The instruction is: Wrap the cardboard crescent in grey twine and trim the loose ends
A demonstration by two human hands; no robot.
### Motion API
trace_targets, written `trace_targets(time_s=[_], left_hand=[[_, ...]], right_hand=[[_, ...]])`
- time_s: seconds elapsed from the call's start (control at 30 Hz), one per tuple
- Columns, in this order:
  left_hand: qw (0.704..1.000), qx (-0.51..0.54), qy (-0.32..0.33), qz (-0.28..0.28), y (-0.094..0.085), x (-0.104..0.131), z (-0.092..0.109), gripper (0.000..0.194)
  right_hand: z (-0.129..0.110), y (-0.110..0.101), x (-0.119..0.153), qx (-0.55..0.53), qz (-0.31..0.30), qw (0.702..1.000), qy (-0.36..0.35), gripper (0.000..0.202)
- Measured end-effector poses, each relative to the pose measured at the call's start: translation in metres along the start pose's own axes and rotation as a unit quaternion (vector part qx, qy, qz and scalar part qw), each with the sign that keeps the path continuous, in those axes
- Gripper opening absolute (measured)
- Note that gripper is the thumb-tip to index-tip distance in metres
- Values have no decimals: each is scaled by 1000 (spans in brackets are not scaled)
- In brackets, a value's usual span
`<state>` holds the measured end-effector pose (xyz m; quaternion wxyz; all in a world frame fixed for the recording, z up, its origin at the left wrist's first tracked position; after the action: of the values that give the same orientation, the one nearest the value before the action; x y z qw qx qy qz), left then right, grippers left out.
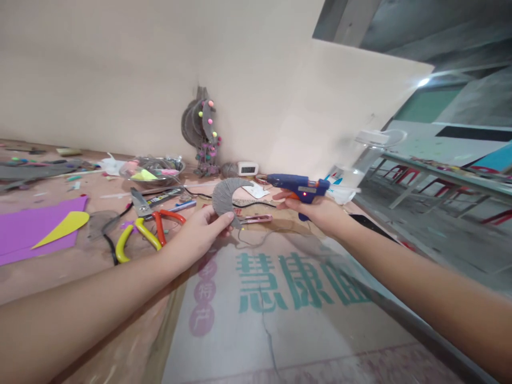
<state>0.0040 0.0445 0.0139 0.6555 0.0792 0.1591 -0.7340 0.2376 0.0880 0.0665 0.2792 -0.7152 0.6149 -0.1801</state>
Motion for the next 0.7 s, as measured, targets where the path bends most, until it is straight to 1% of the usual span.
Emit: trace_targets(time_s=[0.07, 0.13, 0.23, 0.3, 0.33, 0.47, 0.53, 0.6, 0.7], left_hand=[[1000, 7, -9, 6, 0, 1, 0, 27], [1000, 23, -19, 10, 1, 1, -1, 27], [997, 67, -32, 13, 3, 1, -5, 28], [996, 84, -37, 11, 3, 2, -6, 29], [996, 86, -37, 9, 3, 2, -6, 29], [996, 87, -26, 0, 4, 3, -5, 27], [997, 80, -22, -3, 4, 3, -5, 26], [997, 68, -19, -1, 4, 3, -4, 25], [999, 51, -13, 3, 3, 2, -4, 24]], right_hand=[[-8, 8, 21, -10, -33, 999, -24, 22], [-9, 15, 36, -4, -42, 999, -15, 20], [0, 21, 48, 25, -3, 999, 20, 22], [7, 21, 51, 46, 21, 998, 31, 22], [10, 22, 52, 48, 21, 998, 31, 22], [11, 26, 55, 12, -27, 999, 24, 23], [9, 29, 56, 16, -47, 998, 31, 22], [9, 32, 57, 38, -54, 997, 41, 22], [10, 34, 57, 49, -46, 997, 37, 23]])
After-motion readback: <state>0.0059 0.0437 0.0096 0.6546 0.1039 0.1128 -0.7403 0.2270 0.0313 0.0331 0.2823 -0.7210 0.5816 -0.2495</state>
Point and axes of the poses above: each hand's wrist, its own x-axis away from the middle knuckle, its own y-axis out of the palm, z = x × y, the point moved 4 cm from there along -x, towards the middle knuckle, and after that the axes turned 13 degrees about y, right-handed, at the moved point
